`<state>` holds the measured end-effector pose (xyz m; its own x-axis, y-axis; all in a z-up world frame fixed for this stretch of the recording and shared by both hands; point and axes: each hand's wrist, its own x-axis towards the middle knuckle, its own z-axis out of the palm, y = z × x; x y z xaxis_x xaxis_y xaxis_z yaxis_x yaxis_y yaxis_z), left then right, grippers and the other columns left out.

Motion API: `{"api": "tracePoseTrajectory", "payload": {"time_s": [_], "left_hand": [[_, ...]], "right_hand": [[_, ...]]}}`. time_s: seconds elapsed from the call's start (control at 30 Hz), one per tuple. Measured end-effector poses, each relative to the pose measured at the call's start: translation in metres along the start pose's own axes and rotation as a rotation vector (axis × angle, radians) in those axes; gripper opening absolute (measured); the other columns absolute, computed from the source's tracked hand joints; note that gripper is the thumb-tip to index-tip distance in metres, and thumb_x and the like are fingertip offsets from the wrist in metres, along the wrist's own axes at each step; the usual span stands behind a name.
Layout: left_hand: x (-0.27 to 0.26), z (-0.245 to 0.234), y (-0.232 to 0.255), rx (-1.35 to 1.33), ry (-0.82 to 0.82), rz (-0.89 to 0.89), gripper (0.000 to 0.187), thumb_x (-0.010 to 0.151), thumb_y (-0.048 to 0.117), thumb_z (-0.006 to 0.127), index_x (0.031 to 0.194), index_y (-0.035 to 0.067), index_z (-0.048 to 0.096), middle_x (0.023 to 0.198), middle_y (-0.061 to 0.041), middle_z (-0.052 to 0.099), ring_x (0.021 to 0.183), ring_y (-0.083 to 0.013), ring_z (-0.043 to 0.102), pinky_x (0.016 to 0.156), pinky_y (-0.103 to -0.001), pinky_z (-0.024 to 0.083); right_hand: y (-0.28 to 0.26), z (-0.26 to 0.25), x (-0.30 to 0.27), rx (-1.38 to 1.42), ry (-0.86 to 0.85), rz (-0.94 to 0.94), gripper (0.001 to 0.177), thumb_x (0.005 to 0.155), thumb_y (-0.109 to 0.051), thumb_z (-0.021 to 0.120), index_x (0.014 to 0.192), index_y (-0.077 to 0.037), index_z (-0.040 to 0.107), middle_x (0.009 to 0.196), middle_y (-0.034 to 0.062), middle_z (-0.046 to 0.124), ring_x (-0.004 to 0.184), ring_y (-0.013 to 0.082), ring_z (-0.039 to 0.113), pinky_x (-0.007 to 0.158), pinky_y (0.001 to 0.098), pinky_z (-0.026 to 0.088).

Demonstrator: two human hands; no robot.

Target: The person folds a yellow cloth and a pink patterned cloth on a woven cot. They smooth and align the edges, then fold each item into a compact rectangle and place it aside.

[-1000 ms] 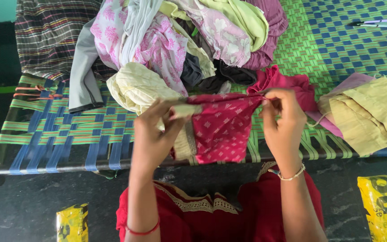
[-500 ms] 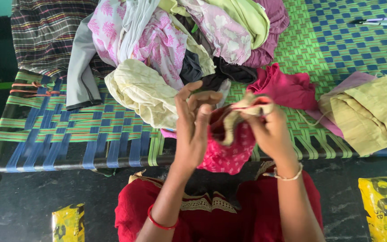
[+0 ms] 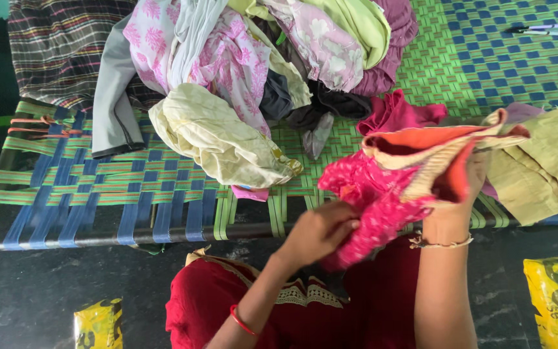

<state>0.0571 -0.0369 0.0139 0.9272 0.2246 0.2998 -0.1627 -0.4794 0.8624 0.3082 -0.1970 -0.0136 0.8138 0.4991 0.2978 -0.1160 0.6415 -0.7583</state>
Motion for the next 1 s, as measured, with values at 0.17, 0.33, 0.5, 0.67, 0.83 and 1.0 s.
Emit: {"api": "tracePoseTrajectory", "payload": {"time_s": [0.17,0.33,0.5,0.67,0.83,1.0], "left_hand": [[0.003,0.014,0.023,0.129,0.321,0.101,0.022,0.088,0.009,0.076,0.109,0.010,0.075,0.109,-0.011,0.070,0.100,-0.0261,0.068,0.082,-0.038,0.057],[0.013,-0.014,0.023,0.549,0.516,0.368,0.018,0.072,0.014,0.078,0.088,0.014,0.071,0.111,-0.014,0.063,0.108,-0.0350,0.062,0.097,-0.048,0.051],[0.009,-0.028,0.018,0.555,0.303,0.218,0.024,0.074,0.009,0.077,0.097,0.015,0.078,0.110,-0.009,0.063,0.103,-0.0282,0.063,0.085,-0.037,0.056],[0.001,-0.065,0.028,0.680,0.426,0.129,0.027,0.075,0.004,0.074,0.100,0.014,0.078,0.107,-0.006,0.069,0.093,-0.0258,0.065,0.077,-0.035,0.057],[-0.014,-0.111,0.040,0.261,0.261,-0.185,0.026,0.079,-0.002,0.070,0.099,0.011,0.078,0.096,-0.005,0.073,0.070,-0.0219,0.069,0.067,-0.033,0.056],[0.006,-0.115,0.011,0.316,0.491,0.042,0.021,0.088,-0.004,0.067,0.105,0.008,0.073,0.111,-0.007,0.074,0.094,-0.0243,0.074,0.082,-0.033,0.059]], "right_hand": [[0.013,-0.030,0.004,0.336,-0.156,0.185,0.053,0.119,-0.051,0.032,0.150,-0.011,0.047,0.138,0.0141,0.060,0.127,0.0362,0.062,0.121,0.0610,0.044],[0.006,-0.025,0.002,0.516,-0.238,0.109,0.053,0.115,-0.052,0.032,0.150,-0.017,0.048,0.147,0.0122,0.059,0.129,0.0358,0.061,0.116,0.0584,0.044],[-0.013,0.009,0.003,0.505,-0.129,0.105,0.055,0.111,-0.051,0.036,0.149,-0.013,0.048,0.146,0.0109,0.058,0.132,0.0319,0.060,0.119,0.0533,0.045],[-0.034,0.067,-0.004,0.411,0.144,0.024,0.056,0.108,-0.047,0.041,0.149,-0.010,0.048,0.147,0.0100,0.057,0.136,0.0279,0.058,0.121,0.0482,0.046],[-0.040,0.093,0.000,0.272,0.212,-0.056,0.054,0.108,-0.041,0.048,0.150,-0.007,0.047,0.148,0.0089,0.057,0.140,0.0243,0.057,0.125,0.0435,0.047],[-0.001,0.061,0.015,-0.049,0.304,-0.153,0.049,0.111,-0.034,0.058,0.149,-0.003,0.047,0.143,0.0092,0.059,0.135,0.0238,0.059,0.120,0.0433,0.049]]}}
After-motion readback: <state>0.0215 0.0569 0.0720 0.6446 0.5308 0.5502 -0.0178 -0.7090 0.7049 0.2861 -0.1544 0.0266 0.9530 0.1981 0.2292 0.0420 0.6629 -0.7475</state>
